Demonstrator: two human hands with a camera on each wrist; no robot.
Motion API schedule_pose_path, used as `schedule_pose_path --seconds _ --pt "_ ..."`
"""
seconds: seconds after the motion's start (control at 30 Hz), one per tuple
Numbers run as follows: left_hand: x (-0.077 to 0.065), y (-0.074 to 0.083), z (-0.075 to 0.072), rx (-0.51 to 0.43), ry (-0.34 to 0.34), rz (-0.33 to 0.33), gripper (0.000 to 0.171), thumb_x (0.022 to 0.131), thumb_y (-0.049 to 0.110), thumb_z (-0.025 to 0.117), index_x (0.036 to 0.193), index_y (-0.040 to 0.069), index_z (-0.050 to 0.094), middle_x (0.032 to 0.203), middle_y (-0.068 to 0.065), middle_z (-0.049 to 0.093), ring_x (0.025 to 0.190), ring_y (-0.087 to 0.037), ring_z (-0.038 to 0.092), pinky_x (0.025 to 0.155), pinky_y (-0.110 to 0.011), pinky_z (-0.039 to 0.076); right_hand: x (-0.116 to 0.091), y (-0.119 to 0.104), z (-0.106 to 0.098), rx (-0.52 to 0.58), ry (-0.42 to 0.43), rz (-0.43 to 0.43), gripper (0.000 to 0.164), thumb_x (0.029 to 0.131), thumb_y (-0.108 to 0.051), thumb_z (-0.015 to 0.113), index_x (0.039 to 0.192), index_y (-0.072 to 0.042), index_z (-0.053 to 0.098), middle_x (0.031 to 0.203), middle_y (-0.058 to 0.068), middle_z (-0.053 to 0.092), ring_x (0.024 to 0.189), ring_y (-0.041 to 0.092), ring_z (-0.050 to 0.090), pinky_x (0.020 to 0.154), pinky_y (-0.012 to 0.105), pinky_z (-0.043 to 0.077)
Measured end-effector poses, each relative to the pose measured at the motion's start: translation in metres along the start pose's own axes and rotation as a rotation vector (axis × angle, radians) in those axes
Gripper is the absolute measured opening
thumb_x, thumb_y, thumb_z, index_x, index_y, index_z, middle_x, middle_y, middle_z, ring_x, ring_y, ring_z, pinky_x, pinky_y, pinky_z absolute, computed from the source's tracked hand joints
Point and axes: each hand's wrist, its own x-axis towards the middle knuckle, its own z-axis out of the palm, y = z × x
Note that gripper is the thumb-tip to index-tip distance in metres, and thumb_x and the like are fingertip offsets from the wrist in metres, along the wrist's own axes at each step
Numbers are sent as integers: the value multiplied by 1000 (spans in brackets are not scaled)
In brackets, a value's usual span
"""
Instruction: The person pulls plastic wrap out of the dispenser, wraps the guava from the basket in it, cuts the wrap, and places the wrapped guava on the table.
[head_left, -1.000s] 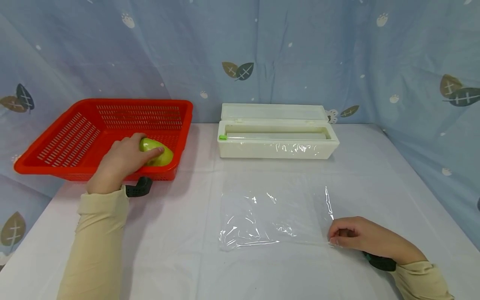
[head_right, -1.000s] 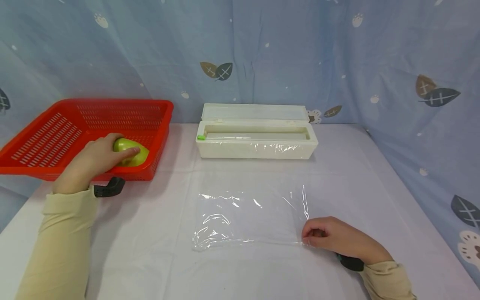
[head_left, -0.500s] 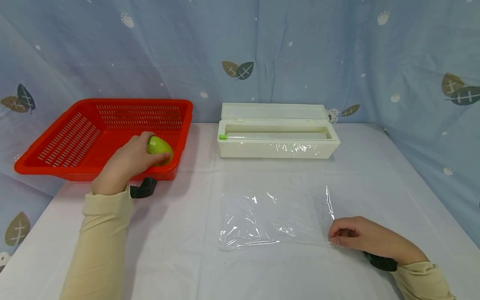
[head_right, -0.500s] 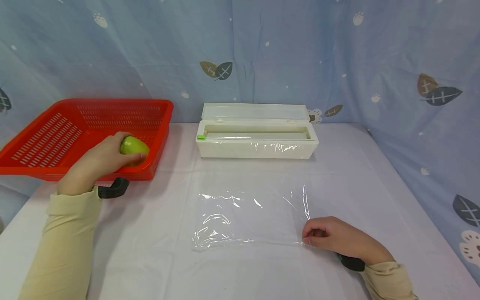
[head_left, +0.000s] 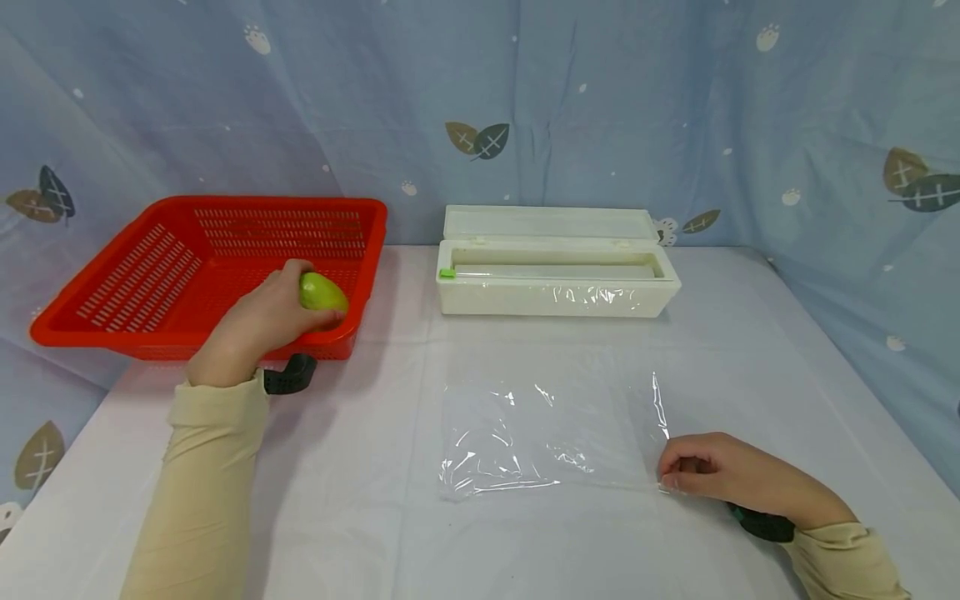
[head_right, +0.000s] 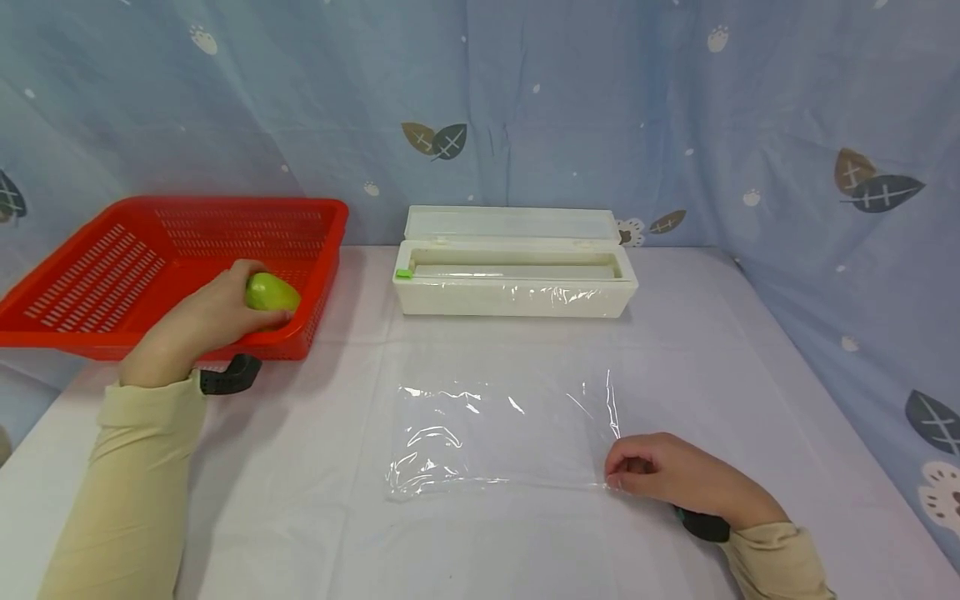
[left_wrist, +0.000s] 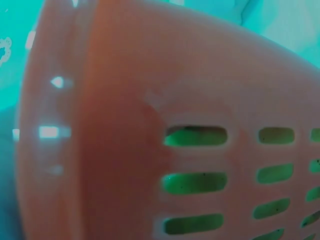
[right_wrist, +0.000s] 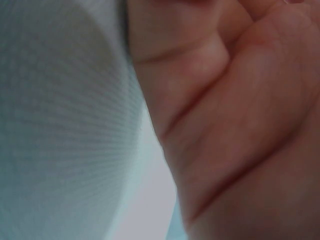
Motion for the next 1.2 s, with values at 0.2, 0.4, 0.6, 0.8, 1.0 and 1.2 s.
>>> schedule_pose_path --seconds 0.2,0.4,0.6,0.8,1.0,1.2 --pt "1 -1 0 30 3 13 85 76 53 60 134 5 22 110 -18 41 94 -34 44 66 -44 44 0 0 0 5 -3 26 9 89 -10 54 93 -16 59 80 -3 60 66 9 53 54 22 44" --pt "1 1 0 40 32 44 75 77 46 63 129 6 28 106 -17 42 91 -33 44 63 -43 44 -1 0 1 -9 6 35 9 89 -10 54 92 -17 59 77 -4 58 65 8 53 54 22 44" --pt "-2 3 0 36 112 57 70 75 43 66 127 10 33 105 -15 41 88 -33 44 57 -42 44 0 -1 1 -8 7 34 9 89 -11 54 92 -17 59 75 -3 58 63 8 52 53 22 43" --pt "-8 4 -4 16 197 64 70 75 47 64 130 14 35 108 -16 41 88 -32 44 56 -43 43 0 -2 1 -21 9 39 8 89 -12 55 91 -18 59 74 -4 57 63 8 52 53 21 43" --pt "-13 7 -11 -9 269 75 71 77 49 62 133 16 34 115 -16 40 90 -32 44 57 -44 43 -1 -1 1 -19 7 59 8 89 -12 55 92 -18 59 76 -4 58 65 8 53 54 22 43" --pt "-15 7 -15 -47 276 68 74 76 52 60 135 17 33 119 -16 38 92 -33 42 59 -44 42 0 -2 2 -27 16 63 7 88 -13 56 92 -18 59 75 -5 58 64 8 53 54 22 43"
